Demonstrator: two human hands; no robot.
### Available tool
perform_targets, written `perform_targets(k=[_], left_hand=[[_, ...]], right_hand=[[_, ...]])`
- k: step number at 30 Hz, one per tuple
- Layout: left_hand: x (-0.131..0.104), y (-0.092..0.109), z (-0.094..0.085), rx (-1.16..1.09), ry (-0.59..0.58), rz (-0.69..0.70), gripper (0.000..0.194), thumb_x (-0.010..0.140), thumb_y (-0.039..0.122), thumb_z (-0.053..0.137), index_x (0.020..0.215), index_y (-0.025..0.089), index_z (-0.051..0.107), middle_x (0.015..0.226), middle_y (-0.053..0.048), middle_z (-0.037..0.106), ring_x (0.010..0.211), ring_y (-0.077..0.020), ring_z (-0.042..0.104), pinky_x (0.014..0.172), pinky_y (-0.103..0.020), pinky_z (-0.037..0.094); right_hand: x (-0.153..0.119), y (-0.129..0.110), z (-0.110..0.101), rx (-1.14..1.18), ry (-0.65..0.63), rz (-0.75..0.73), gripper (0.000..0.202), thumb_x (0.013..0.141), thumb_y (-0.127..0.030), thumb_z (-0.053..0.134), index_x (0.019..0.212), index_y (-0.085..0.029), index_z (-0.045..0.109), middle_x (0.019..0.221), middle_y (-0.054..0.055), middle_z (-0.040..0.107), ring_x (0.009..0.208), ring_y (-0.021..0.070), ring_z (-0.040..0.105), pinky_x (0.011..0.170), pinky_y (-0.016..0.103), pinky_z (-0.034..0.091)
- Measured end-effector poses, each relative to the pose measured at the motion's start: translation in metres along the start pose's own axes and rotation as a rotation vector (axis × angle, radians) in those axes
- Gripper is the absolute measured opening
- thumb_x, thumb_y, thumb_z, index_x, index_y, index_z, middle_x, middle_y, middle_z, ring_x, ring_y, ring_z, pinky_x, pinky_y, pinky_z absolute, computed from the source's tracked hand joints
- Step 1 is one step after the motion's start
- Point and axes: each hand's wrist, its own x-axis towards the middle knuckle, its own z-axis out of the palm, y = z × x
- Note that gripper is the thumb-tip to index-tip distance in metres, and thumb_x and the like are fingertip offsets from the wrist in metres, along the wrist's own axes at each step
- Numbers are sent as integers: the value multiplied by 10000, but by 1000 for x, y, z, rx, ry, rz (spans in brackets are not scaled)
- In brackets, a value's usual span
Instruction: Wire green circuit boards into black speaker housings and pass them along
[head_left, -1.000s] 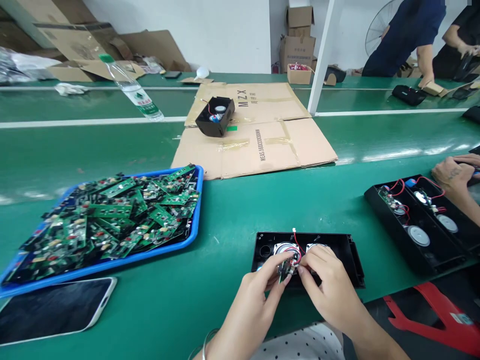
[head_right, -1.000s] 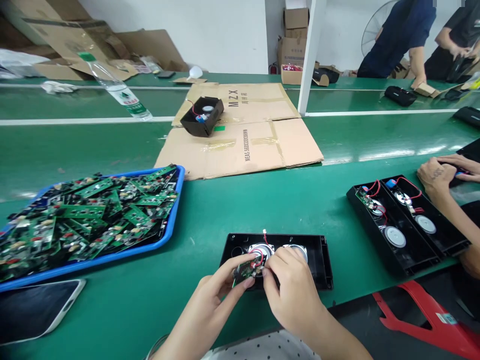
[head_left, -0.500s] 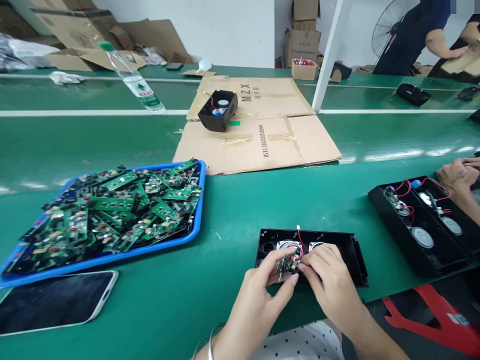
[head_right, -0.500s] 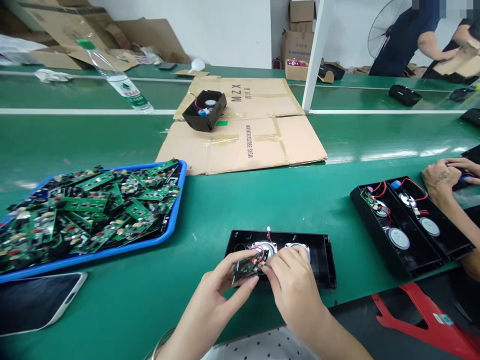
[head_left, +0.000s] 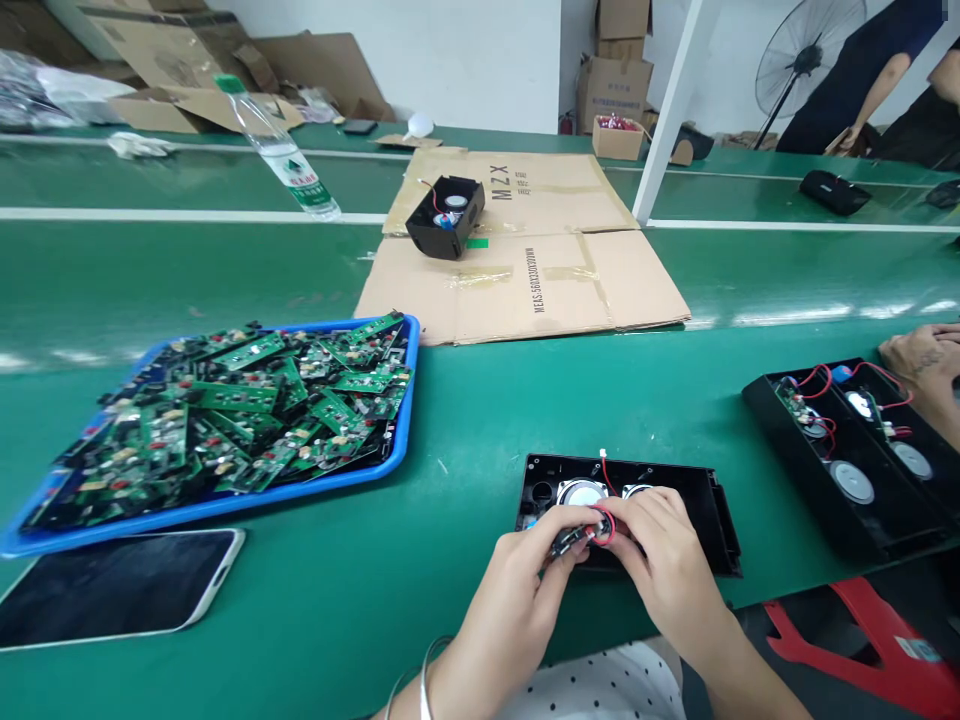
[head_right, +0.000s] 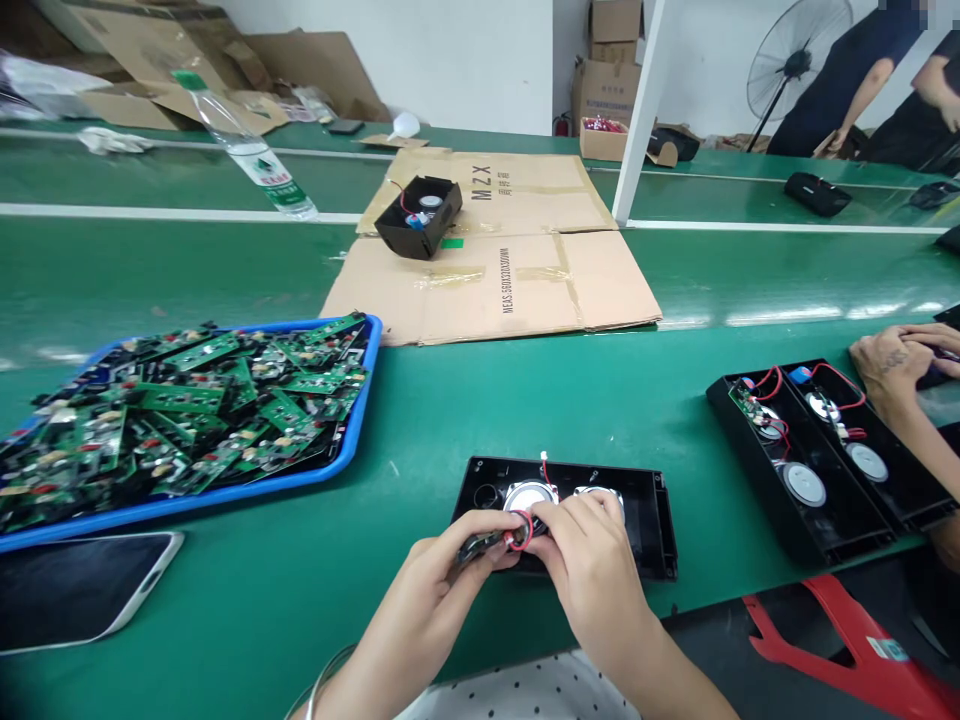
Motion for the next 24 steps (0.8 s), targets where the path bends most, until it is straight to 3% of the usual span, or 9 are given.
perform_targets(k=[5,9,12,15,20,24], left_hand=[[-1,0,0,-16,9,2,211,924,261,383,1027,222,563,1023,6,651,834,-79,630,770,-177,502],[-2,2,-2,-80,39,-84,238,908,335,424,1077,214,541,1062,-22,643,828,-96,643,779,-199,533],[-3,3,-2,-94,78,-148,288,892,383,447,1109,208,518,1124,-47,620,888,-120,642,788,-214,547],[-3,2,-1,-123,91,-163,335,888,399,445,1164,214,484,1161,-56,604,983,-141,622,845,-238,540],[-5,-1,3,-84,109,-199,423,890,425,418,1242,191,443,1055,-85,648,869,-161,659,760,-256,561],[-3,-3,8,47,113,-193,434,895,412,409,1263,185,446,889,-73,678,757,-162,671,708,-257,559]], right_hand=[[4,-2,2,7,60,-14,101,878,-163,464,908,-171,560,756,-19,557,709,63,444,741,222,318],[3,2,2,-11,1,112,187,863,-306,505,1003,-212,588,877,6,568,755,69,490,672,197,373],[5,4,1,-74,-72,157,267,854,-383,504,1072,-258,594,1072,21,556,895,106,532,757,234,441],[7,7,-3,-2,-61,185,226,887,-320,452,1031,-228,600,1070,19,582,973,107,550,830,235,465],[-2,15,-19,148,140,401,171,842,-274,529,964,-155,546,825,16,614,729,43,592,553,106,438],[-8,13,-21,139,130,174,137,840,-140,510,934,-177,604,822,9,589,762,36,538,655,143,441]])
